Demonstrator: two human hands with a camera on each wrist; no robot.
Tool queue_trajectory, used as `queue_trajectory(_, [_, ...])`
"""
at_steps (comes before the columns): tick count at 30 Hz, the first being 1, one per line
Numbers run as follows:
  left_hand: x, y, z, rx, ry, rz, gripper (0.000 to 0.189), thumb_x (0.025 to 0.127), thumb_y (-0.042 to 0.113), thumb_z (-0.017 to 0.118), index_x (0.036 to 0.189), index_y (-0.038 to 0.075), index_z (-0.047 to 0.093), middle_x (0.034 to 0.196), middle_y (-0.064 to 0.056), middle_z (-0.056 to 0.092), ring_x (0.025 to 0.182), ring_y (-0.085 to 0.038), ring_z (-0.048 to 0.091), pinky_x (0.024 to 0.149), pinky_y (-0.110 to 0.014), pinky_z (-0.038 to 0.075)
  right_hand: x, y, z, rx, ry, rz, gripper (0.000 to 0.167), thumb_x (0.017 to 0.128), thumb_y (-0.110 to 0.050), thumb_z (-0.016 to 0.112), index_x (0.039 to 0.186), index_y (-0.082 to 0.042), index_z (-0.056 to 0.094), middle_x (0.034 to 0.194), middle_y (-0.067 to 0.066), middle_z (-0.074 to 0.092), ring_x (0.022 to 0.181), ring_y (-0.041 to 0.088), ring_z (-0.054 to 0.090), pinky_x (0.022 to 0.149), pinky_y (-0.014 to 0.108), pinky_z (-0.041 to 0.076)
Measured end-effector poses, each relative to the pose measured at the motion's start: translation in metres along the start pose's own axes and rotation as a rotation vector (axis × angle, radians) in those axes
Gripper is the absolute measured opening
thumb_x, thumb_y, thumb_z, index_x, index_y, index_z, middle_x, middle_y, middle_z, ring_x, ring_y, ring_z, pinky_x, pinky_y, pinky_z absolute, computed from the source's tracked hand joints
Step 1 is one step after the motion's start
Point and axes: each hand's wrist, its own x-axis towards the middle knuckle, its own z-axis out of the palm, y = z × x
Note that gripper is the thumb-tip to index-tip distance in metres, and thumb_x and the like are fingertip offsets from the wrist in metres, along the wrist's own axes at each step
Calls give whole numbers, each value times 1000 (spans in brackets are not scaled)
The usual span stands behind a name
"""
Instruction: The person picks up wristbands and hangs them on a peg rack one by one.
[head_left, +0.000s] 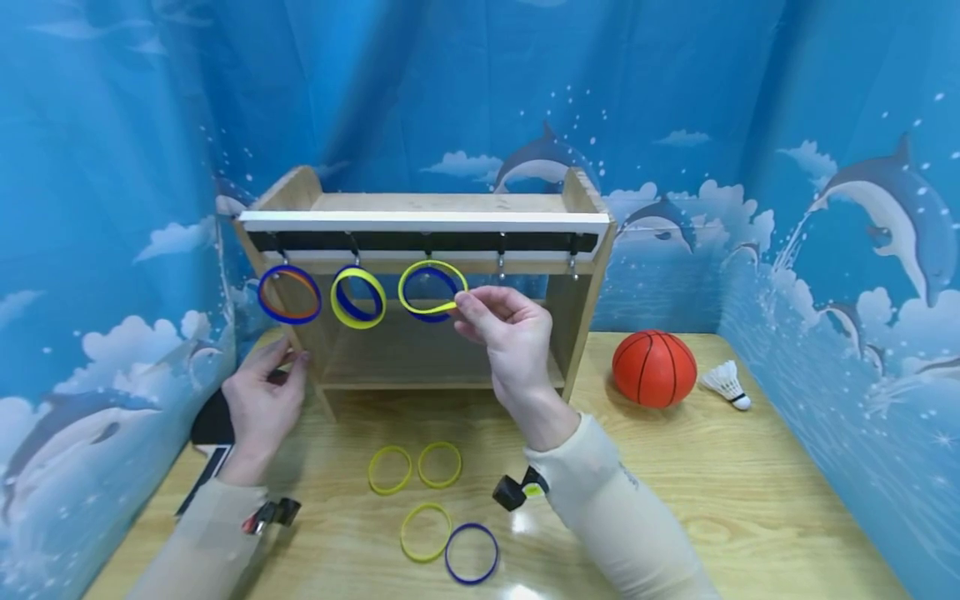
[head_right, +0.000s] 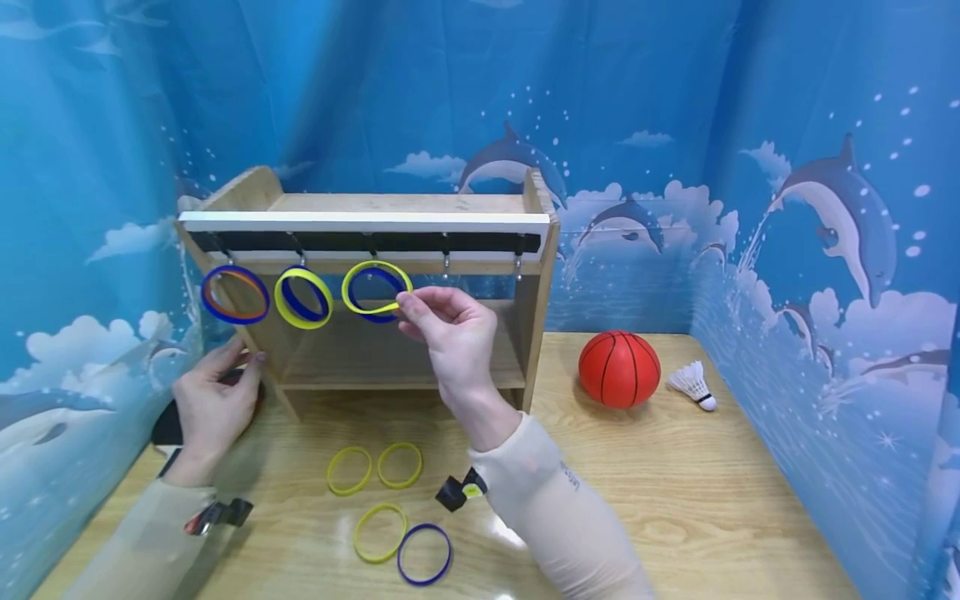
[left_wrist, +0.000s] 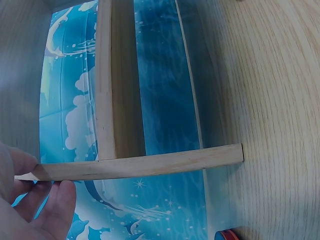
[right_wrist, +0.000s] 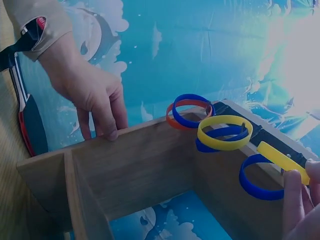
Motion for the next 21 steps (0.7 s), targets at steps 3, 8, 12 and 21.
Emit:
queue_trajectory(3, [0, 1, 0, -4, 1, -2, 33, 92, -7, 79, 123, 0, 85, 111, -31, 83, 92, 30, 61, 73, 6, 46, 1, 2, -2, 1, 10, 11, 13, 101, 3, 80, 96, -9, 80, 88, -2, 85, 81, 11, 84, 76, 26, 71])
queue_trajectory(8, [0, 1, 1, 3, -1, -12, 33, 91, -7, 79, 123, 0, 85, 110, -31, 83, 91, 30, 61, 72, 6, 46, 1, 6, -6, -20, -6, 16, 25, 99, 7, 79, 89, -16, 80, 87, -4, 85, 78, 12, 82, 73, 28, 71])
queue_trajectory(12, [-1, 1, 1, 5, -8, -24, 33, 92, -8, 79, 123, -1, 84, 111, -32, 83, 91, 30, 60, 72, 6, 47, 1, 10, -9, -38, -20, 28, 31, 98, 10, 77, 86, -18, 79, 85, -6, 84, 77, 11, 80, 71, 28, 71])
queue_trajectory(21, [-1, 0, 1, 2, -4, -27, 33, 92, -8, 79, 124, -2, 83, 109, -33, 83, 90, 30, 61, 71, 4, 49, 2, 12, -19, -80, -55, 20, 36, 99, 10, 74, 87, -22, 80, 88, -9, 86, 80, 7, 81, 73, 27, 70])
